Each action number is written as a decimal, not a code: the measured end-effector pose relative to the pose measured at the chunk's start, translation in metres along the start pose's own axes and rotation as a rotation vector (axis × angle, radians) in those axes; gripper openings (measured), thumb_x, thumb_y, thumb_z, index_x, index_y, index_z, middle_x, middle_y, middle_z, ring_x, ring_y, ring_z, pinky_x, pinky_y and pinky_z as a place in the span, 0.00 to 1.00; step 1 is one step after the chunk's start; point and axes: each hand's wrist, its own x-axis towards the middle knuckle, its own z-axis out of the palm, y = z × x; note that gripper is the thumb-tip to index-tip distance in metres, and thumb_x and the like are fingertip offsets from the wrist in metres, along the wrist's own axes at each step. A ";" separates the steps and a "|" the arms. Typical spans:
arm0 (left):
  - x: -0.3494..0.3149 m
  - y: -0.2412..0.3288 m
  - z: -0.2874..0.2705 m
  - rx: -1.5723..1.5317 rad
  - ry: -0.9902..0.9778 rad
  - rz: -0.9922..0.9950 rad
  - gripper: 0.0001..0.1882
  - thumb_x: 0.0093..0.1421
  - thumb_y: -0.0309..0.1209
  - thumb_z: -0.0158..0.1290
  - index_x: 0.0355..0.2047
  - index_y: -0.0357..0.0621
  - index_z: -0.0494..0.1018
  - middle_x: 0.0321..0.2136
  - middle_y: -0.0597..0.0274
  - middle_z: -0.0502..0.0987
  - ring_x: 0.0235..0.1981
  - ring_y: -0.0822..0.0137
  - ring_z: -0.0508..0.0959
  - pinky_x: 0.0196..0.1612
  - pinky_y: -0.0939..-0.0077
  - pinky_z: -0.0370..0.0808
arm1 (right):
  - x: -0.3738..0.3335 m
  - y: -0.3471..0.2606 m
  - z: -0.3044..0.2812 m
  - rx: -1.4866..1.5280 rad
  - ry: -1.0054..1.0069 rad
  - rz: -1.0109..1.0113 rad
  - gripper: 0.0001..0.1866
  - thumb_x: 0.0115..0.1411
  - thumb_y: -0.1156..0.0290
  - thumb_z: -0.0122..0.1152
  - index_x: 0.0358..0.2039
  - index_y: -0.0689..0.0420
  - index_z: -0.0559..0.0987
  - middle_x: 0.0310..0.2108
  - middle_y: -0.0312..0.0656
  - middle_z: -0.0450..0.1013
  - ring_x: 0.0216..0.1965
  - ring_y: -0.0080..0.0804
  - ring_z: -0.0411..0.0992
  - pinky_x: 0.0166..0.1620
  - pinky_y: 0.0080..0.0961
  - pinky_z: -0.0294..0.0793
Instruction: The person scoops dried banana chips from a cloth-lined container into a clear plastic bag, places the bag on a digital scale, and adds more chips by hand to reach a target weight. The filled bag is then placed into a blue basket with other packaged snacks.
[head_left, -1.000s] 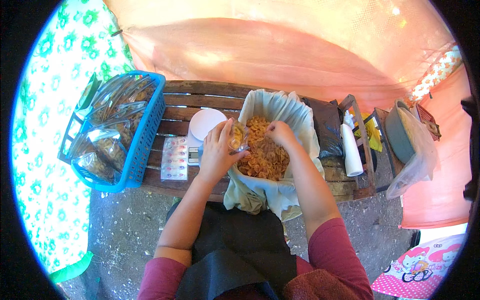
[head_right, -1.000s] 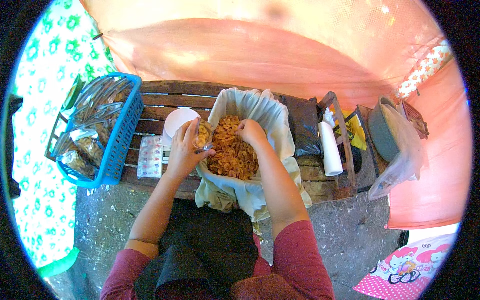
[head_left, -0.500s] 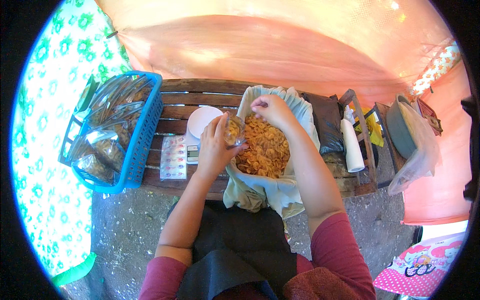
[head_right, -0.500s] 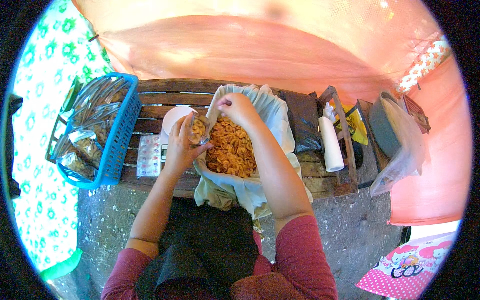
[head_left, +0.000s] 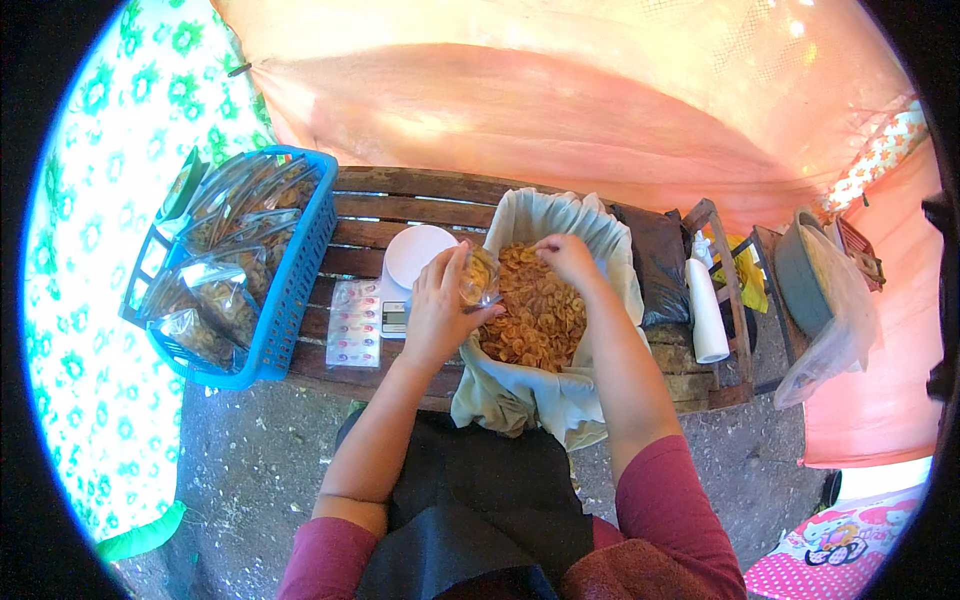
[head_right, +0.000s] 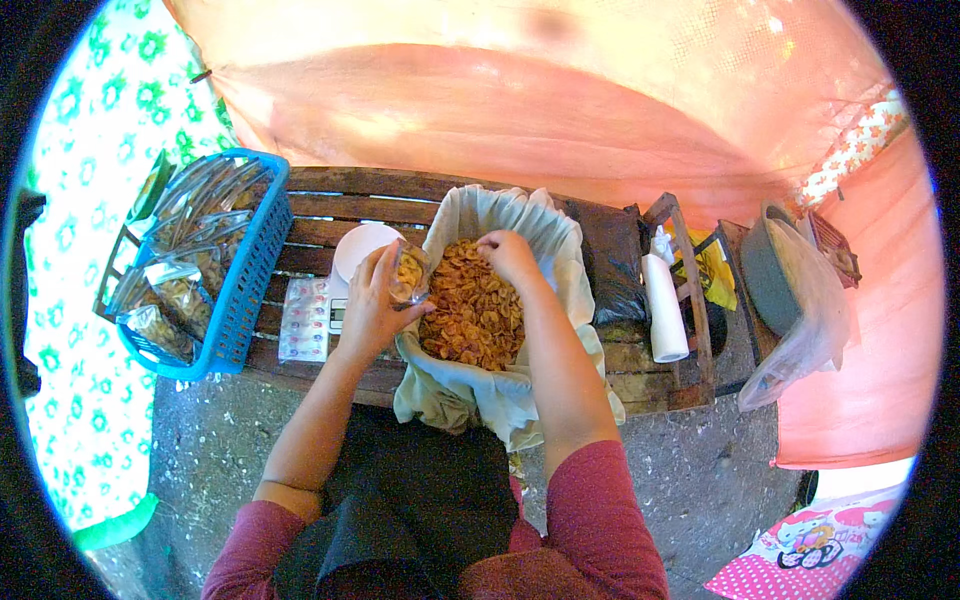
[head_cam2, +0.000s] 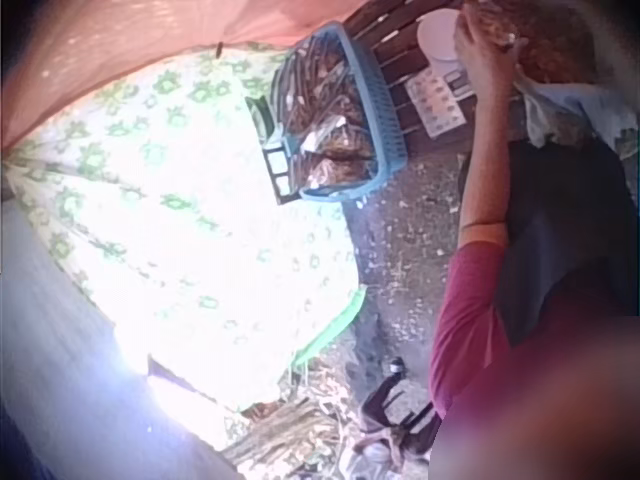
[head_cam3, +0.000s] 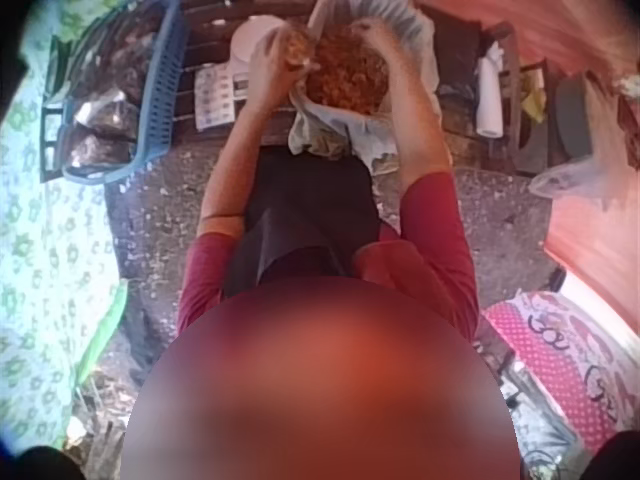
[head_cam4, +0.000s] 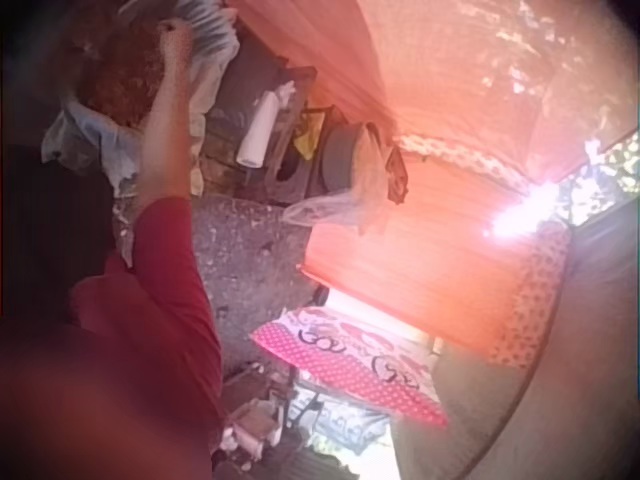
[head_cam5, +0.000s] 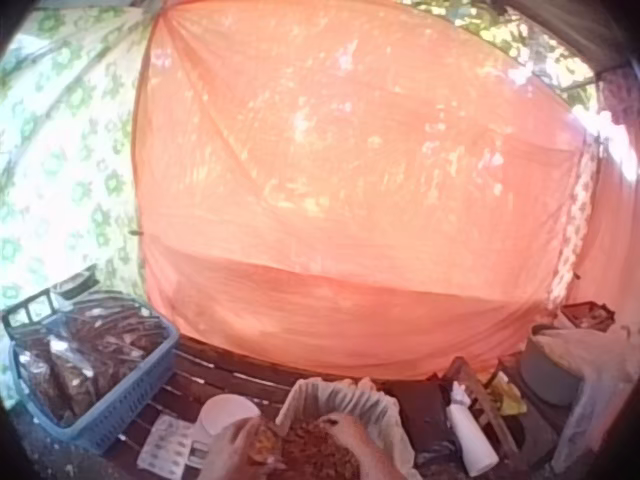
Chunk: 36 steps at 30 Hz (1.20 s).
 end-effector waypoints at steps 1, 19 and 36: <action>0.001 -0.001 0.001 0.003 -0.005 0.012 0.52 0.40 0.40 0.72 0.63 0.40 0.58 0.55 0.48 0.67 0.56 0.45 0.67 0.58 0.54 0.66 | -0.003 -0.011 -0.007 0.085 -0.006 0.074 0.12 0.58 0.68 0.63 0.42 0.60 0.81 0.37 0.43 0.79 0.33 0.37 0.78 0.39 0.32 0.78; 0.009 0.000 0.008 0.056 0.320 -0.034 0.52 0.41 0.28 0.66 0.65 0.36 0.53 0.54 0.41 0.65 0.55 0.42 0.67 0.56 0.51 0.65 | -0.095 -0.161 0.012 -0.120 0.118 -0.741 0.07 0.53 0.68 0.65 0.31 0.56 0.81 0.37 0.40 0.73 0.45 0.41 0.70 0.51 0.38 0.69; -0.085 -0.055 -0.003 -1.622 0.290 -0.910 0.38 0.60 0.50 0.58 0.61 0.43 0.54 0.57 0.51 0.62 0.58 0.56 0.65 0.62 0.59 0.65 | -0.093 -0.210 0.008 -0.274 0.230 -1.012 0.06 0.51 0.77 0.66 0.30 0.57 0.77 0.39 0.39 0.76 0.44 0.40 0.74 0.46 0.35 0.72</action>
